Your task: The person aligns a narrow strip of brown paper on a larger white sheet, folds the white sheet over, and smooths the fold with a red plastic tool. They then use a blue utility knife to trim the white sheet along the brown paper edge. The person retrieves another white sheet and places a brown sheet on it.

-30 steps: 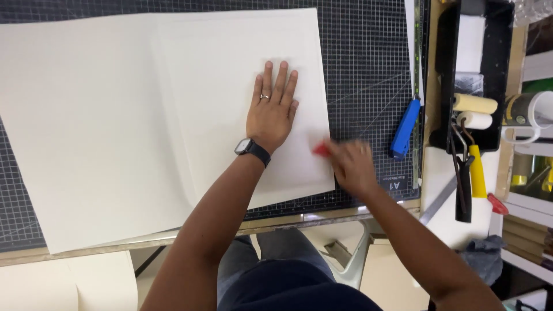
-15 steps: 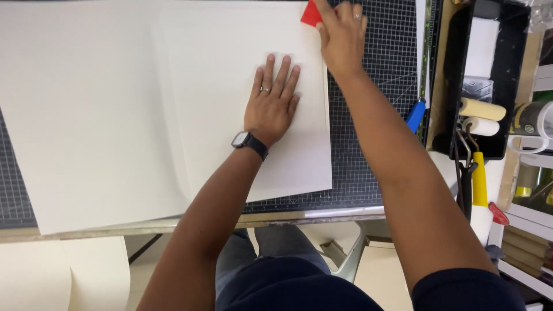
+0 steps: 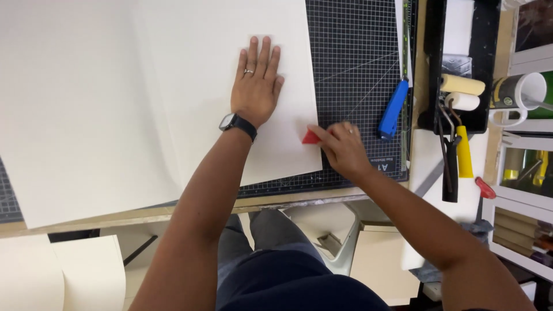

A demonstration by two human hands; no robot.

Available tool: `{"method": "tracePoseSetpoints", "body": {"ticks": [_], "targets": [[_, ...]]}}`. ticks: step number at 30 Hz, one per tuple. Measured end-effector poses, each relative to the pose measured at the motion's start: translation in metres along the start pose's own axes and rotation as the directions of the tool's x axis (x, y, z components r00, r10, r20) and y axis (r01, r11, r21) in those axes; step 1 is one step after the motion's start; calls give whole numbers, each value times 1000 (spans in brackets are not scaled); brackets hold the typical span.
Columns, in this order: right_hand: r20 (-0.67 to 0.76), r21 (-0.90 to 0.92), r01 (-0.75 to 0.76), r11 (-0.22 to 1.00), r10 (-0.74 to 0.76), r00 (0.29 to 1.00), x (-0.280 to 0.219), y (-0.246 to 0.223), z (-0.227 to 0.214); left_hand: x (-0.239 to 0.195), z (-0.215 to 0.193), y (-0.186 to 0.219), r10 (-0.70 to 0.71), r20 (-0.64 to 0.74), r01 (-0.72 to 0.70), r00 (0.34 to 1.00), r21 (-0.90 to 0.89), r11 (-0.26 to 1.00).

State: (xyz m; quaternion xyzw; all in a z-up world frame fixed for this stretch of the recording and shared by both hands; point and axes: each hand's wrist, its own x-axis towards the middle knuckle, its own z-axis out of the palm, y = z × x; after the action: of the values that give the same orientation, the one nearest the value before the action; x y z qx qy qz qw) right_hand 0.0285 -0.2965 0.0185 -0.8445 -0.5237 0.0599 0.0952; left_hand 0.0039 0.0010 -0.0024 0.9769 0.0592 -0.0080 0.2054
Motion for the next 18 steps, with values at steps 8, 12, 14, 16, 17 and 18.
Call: {"method": "tracePoseSetpoints", "body": {"ticks": [8, 12, 14, 16, 17, 18], "targets": [[-87, 236, 31, 971, -11, 996, -11, -31, 3, -90, 10, -26, 15, -261, 9, 965, 91, 996], [-229, 307, -40, 951, 115, 967, 57, -88, 25, -187, -9, -37, -265, -271, 272, 925, -13, 962], [-249, 270, -19, 963, 89, 964, 97, -122, 44, -217, -14, -44, -337, -360, 349, 870, -31, 936], [-288, 141, 153, 978, -107, 952, 140, -161, 64, -238, -18, -49, -377, -280, 388, 883, -16, 922], [-288, 141, 170, 975, -124, 950, 166, -169, 69, -241, -19, -50, -389, -289, 401, 875, -18, 916], [-330, 56, 226, 972, -196, 923, 194, -178, 75, -243, -20, -53, -393, -252, 405, 884, -5, 914]]}}
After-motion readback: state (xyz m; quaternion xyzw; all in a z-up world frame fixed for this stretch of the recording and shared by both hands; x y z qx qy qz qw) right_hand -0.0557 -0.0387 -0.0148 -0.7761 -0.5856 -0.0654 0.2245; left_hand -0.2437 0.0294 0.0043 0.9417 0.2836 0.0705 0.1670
